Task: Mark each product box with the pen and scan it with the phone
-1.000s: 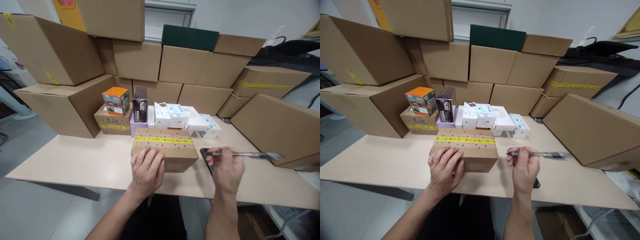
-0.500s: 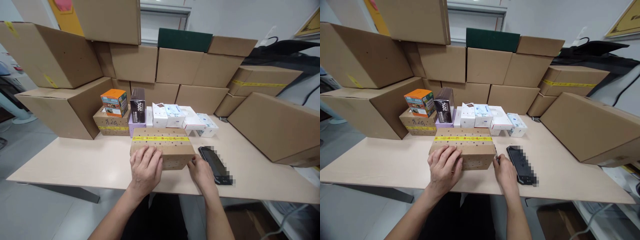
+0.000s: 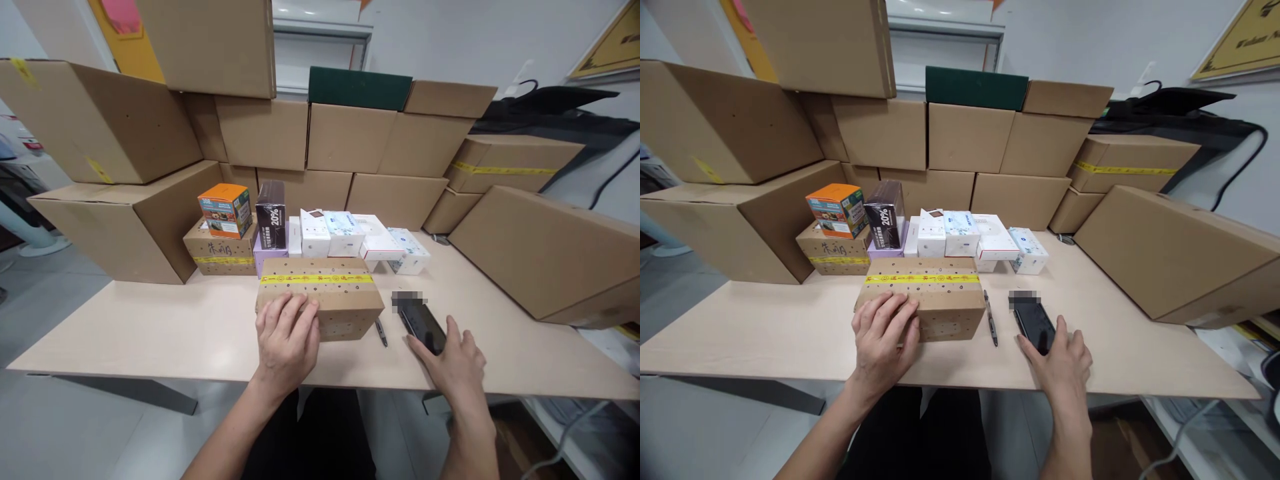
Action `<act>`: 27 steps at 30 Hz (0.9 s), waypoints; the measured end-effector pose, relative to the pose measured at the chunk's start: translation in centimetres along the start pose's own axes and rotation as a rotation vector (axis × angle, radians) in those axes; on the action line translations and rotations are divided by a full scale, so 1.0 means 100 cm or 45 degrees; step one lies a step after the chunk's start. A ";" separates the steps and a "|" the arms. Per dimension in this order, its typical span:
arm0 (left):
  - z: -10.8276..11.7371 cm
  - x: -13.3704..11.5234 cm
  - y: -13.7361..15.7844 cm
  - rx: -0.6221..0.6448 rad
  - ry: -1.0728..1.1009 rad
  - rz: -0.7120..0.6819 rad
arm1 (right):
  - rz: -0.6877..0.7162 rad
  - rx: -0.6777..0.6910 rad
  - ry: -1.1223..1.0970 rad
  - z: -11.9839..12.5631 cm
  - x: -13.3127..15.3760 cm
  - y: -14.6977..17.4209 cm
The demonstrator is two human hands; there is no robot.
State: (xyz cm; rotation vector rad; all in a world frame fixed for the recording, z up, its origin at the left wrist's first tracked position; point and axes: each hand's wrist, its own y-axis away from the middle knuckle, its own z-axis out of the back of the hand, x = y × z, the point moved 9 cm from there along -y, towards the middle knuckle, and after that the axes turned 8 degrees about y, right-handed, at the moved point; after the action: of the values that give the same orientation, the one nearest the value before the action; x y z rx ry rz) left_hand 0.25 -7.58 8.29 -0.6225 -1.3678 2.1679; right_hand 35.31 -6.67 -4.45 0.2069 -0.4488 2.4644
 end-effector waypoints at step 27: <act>-0.063 -0.014 0.060 0.612 1.304 0.900 | 0.141 -0.258 -0.523 0.087 0.045 0.075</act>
State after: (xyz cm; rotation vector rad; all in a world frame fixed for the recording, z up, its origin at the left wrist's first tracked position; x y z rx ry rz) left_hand 4.20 -6.37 0.47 -1.8395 -0.0661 1.9604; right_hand 27.57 -12.98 2.82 0.6232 -0.8998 2.4601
